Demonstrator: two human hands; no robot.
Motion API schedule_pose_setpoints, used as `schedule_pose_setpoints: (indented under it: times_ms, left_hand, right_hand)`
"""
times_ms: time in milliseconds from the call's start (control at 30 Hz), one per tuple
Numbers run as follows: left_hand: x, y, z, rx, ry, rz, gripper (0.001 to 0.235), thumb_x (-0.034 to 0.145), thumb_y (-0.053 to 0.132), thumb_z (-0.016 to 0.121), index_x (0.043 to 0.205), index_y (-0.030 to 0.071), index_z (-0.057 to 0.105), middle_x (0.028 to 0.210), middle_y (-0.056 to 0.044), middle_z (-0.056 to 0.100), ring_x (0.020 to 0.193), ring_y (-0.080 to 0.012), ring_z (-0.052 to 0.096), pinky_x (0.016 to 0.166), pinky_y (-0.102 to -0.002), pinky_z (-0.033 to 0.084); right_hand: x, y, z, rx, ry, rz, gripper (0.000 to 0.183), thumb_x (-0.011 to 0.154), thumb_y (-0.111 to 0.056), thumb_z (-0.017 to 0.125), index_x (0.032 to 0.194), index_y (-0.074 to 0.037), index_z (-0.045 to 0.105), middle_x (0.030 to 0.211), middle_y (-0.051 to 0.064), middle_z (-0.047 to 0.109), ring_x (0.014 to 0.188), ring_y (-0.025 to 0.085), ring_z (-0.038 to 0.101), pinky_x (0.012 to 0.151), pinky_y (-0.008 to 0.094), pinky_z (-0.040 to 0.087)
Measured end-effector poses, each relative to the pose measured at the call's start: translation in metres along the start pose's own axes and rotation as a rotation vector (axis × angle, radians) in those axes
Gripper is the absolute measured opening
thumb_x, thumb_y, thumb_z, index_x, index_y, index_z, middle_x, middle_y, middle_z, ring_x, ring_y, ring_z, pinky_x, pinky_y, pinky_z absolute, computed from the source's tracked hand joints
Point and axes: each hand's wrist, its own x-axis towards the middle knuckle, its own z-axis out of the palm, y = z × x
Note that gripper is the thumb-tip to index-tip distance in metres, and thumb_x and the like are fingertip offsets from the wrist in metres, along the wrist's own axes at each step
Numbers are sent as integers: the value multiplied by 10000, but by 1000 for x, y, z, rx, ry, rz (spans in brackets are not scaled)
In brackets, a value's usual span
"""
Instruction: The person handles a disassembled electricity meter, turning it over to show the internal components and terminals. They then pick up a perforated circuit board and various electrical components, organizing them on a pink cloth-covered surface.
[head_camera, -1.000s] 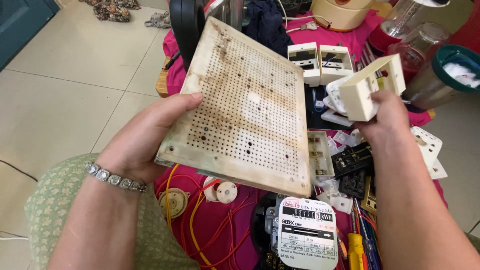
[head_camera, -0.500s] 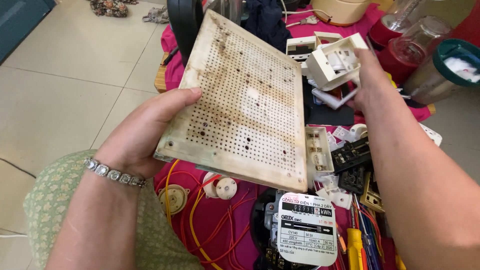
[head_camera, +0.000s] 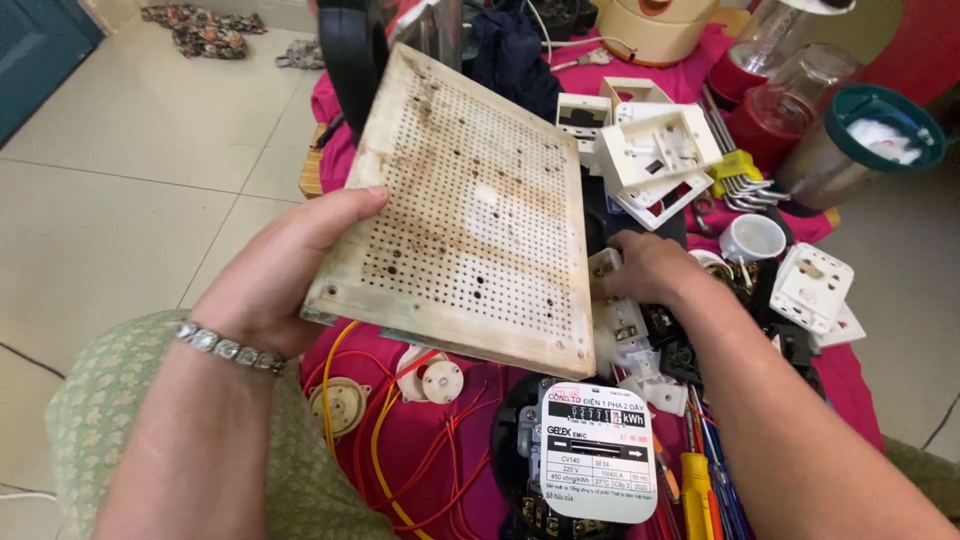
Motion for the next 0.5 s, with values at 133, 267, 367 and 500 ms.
schedule_pose_setpoints:
  times_ms: [133,267,367,500]
  left_hand:
    - [-3,3,2,8,29,-43,499,880,290,527,1285,28,656,1232,-254,771,1020,-359,742,756,-441,558]
    - [4,-3,-3,1,-21,-14,467,910,286,529,1272,15,645,1166,-273,787,916,-347,750,622,-391,550]
    - [1,0,-1,-2,-13,-20,474,907,280,526,1273,6,653,1184,-273,787,929,-344,749,647,-390,550]
    - [-4,4,2,16,0,-30,505,889,279,515,1299,19,656,1253,-270,778,1016,-370,759,715,-424,572]
  right_hand:
    - [5,5,0,34,-38,-6,803,665,-513,842,1363,-175,635,1196,99,753,997,278,741,902,393,567]
    - [2,9,2,209,-48,-64,587,675,-360,884,1198,-128,752,1084,84,787,946,234,735,865,350,572]
    - [3,16,0,168,-37,-85,524,748,-456,801,1179,-160,773,1121,72,778,1008,232,727,917,363,556]
    - [0,23,-15,272,82,50,351,938,-444,693,1158,-187,789,1055,38,799,910,194,737,852,361,554]
